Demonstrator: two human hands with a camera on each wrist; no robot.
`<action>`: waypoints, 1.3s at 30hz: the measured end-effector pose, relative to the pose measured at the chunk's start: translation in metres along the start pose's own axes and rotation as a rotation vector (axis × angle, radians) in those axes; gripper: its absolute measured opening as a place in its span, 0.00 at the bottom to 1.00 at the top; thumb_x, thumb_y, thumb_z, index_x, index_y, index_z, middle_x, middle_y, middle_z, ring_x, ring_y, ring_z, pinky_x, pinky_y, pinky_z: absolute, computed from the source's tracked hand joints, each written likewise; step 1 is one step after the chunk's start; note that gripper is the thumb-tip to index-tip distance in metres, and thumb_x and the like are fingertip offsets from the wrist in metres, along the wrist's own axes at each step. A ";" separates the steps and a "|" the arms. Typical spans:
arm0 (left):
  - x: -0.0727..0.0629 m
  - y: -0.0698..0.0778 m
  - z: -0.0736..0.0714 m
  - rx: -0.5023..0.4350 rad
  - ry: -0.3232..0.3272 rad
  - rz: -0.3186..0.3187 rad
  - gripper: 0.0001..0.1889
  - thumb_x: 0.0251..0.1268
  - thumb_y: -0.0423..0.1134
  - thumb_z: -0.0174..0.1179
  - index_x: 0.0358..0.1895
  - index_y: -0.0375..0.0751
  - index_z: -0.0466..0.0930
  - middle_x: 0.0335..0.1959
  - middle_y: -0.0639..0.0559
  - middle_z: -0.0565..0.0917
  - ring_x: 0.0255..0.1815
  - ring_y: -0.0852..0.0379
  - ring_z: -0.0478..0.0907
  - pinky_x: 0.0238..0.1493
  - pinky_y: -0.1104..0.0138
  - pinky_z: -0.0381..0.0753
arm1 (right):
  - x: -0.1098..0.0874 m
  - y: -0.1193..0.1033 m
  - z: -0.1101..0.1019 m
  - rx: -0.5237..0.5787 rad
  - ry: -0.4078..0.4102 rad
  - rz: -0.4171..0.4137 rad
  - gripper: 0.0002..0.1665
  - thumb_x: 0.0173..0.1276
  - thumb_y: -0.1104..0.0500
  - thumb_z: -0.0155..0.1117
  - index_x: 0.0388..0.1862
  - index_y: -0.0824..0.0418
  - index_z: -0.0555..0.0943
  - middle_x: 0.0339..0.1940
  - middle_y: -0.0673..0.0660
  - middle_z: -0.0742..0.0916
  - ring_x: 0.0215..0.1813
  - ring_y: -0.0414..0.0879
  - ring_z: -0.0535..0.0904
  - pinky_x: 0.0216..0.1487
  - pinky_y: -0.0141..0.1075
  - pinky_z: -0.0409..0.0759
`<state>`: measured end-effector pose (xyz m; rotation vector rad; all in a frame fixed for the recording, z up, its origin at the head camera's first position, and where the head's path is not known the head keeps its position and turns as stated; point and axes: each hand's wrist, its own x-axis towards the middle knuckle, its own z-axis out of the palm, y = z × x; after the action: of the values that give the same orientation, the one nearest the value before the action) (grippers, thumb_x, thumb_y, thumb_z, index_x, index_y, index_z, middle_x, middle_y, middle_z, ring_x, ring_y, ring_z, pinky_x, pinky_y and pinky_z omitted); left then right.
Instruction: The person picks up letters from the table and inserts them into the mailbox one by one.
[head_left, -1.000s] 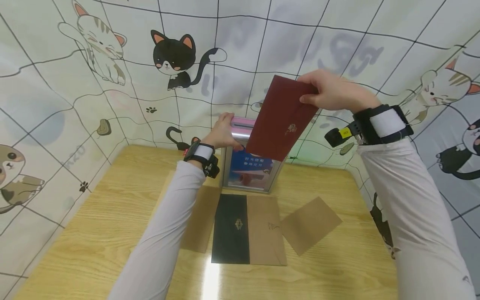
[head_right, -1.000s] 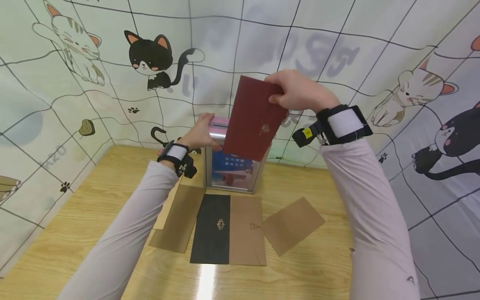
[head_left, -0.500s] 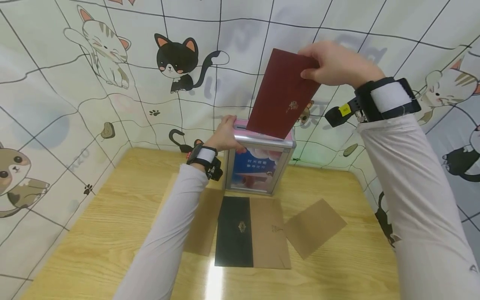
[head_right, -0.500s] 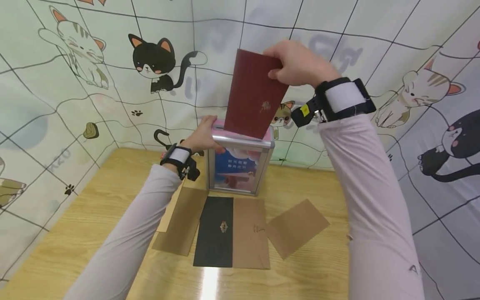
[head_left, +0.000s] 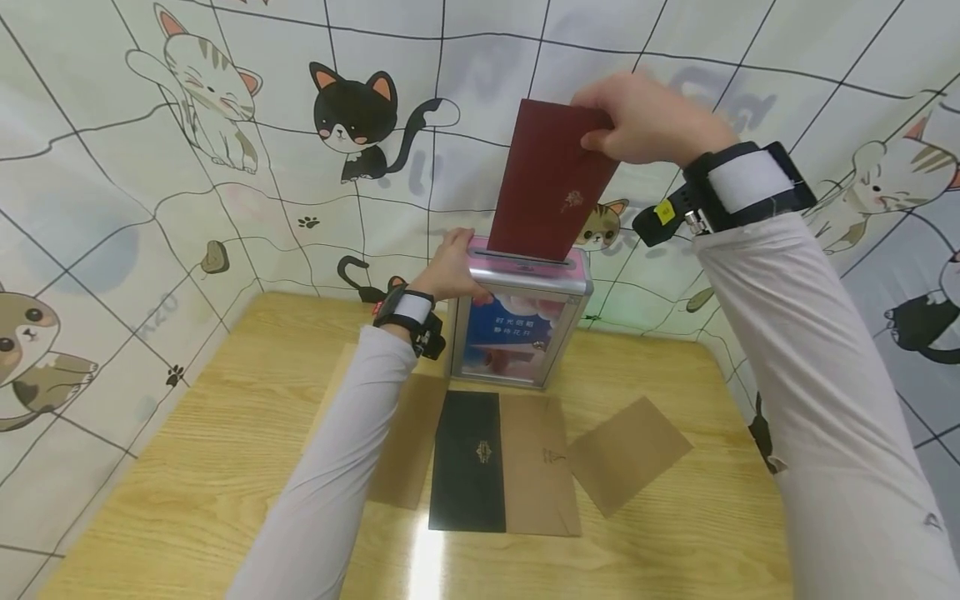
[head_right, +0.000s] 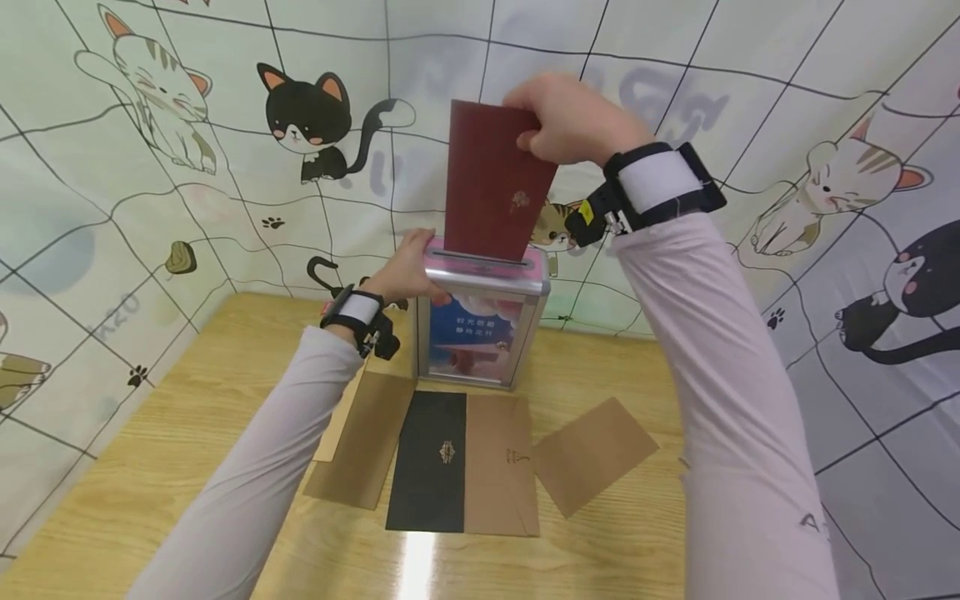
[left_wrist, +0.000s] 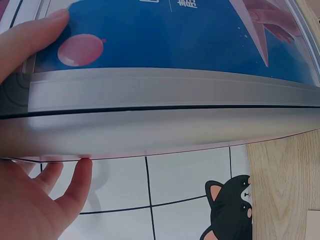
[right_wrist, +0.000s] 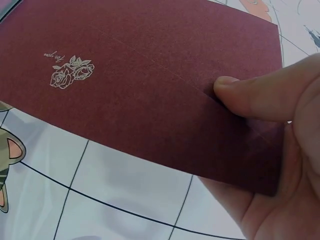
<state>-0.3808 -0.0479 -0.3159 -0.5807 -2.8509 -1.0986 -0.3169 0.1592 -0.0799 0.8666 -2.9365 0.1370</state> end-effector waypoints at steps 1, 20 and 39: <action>0.000 0.000 0.000 0.004 -0.001 0.003 0.62 0.27 0.44 0.77 0.70 0.37 0.45 0.70 0.43 0.48 0.68 0.46 0.52 0.65 0.58 0.59 | 0.001 0.000 0.001 0.002 -0.005 0.001 0.10 0.67 0.66 0.46 0.44 0.66 0.74 0.42 0.63 0.82 0.41 0.55 0.79 0.39 0.40 0.69; 0.001 -0.003 -0.001 0.012 0.011 0.013 0.62 0.25 0.45 0.77 0.69 0.36 0.47 0.69 0.43 0.50 0.67 0.46 0.53 0.65 0.58 0.60 | 0.017 0.011 0.037 0.070 -0.089 0.026 0.12 0.67 0.67 0.46 0.47 0.66 0.74 0.44 0.64 0.82 0.44 0.56 0.79 0.47 0.45 0.73; -0.005 -0.003 0.000 0.000 0.015 0.016 0.62 0.25 0.44 0.77 0.69 0.36 0.47 0.70 0.44 0.50 0.68 0.46 0.53 0.65 0.58 0.60 | 0.029 0.023 0.104 0.124 -0.154 0.040 0.18 0.65 0.70 0.47 0.53 0.66 0.74 0.45 0.65 0.81 0.43 0.54 0.76 0.44 0.43 0.73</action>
<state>-0.3773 -0.0519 -0.3185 -0.5908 -2.8283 -1.0967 -0.3588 0.1515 -0.1819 0.8718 -3.1179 0.2695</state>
